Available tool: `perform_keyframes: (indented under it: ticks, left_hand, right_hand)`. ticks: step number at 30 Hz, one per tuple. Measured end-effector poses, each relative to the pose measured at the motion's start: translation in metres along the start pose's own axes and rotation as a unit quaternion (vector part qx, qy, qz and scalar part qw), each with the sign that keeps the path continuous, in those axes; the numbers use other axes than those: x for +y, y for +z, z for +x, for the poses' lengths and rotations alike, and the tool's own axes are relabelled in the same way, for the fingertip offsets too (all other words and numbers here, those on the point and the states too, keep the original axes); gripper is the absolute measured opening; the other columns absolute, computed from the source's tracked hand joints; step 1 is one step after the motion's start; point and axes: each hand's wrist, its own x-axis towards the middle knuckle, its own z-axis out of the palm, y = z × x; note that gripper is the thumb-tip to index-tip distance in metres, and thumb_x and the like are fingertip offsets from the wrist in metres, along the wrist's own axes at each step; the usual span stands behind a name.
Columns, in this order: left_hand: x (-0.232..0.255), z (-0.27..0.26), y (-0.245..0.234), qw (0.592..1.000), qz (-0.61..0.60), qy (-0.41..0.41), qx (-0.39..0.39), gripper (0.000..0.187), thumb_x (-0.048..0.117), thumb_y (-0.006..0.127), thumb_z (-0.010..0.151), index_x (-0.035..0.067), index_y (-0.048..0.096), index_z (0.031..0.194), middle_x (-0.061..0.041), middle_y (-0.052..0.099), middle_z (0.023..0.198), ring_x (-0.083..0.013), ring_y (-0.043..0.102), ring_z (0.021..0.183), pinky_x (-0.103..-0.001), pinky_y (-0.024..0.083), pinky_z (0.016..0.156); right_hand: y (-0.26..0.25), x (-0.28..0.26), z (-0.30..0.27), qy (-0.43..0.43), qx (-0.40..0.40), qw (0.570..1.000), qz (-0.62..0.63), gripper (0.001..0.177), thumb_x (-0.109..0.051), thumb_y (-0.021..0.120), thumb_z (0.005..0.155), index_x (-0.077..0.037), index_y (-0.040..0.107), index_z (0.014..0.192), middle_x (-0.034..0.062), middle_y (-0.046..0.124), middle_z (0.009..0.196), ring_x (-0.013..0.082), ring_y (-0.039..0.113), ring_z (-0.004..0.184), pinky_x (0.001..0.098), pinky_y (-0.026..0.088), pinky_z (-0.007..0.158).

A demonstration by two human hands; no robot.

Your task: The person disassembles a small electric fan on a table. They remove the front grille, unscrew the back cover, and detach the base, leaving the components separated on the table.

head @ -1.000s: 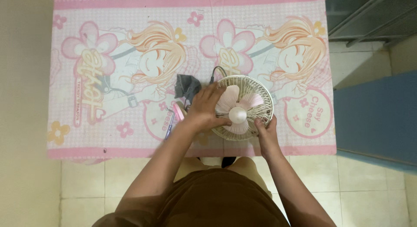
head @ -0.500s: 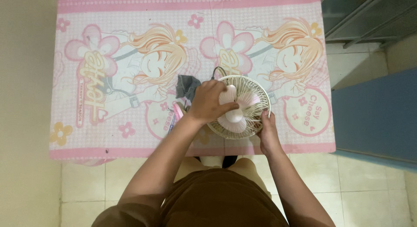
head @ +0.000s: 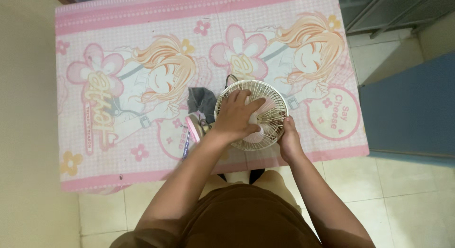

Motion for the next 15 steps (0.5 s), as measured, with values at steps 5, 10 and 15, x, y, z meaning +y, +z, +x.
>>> perform_keyframes:
  ticks: [5,10,15]
  left_hand:
    - [0.001,0.003,0.008,1.0,0.012,-0.011,0.001,0.071,0.036,0.087,0.071,0.02,0.06,0.135,-0.018,0.048,0.139,-0.0405,0.041,0.132,-0.057,0.032,0.108]
    - [0.008,-0.001,0.023,0.998,0.039,0.016,0.038,0.062,0.035,0.085,0.076,0.015,0.06,0.13,-0.024,0.046,0.143,-0.0466,0.039,0.136,-0.061,0.028,0.111]
    - [0.017,-0.014,0.026,0.989,0.09,0.093,0.067,0.064,0.033,0.085,0.077,0.021,0.061,0.135,-0.022,0.047,0.15,-0.0466,0.037,0.144,-0.064,0.028,0.114]
  right_hand:
    - [0.001,0.004,0.005,0.0,0.026,0.999,-0.03,0.052,-0.038,0.023,0.109,-0.013,0.036,0.152,0.0132,0.052,0.144,0.0276,0.053,0.133,0.0452,0.045,0.111]
    - [-0.002,0.009,0.004,0.032,0.029,0.999,-0.033,0.052,-0.039,0.021,0.109,-0.016,0.029,0.155,0.0113,0.049,0.149,0.0264,0.052,0.134,0.0443,0.043,0.112]
    - [-0.003,0.012,0.002,-0.007,-0.02,1.0,0.004,0.053,-0.037,0.026,0.108,-0.012,0.032,0.154,0.0119,0.049,0.149,0.0258,0.051,0.136,0.043,0.044,0.112]
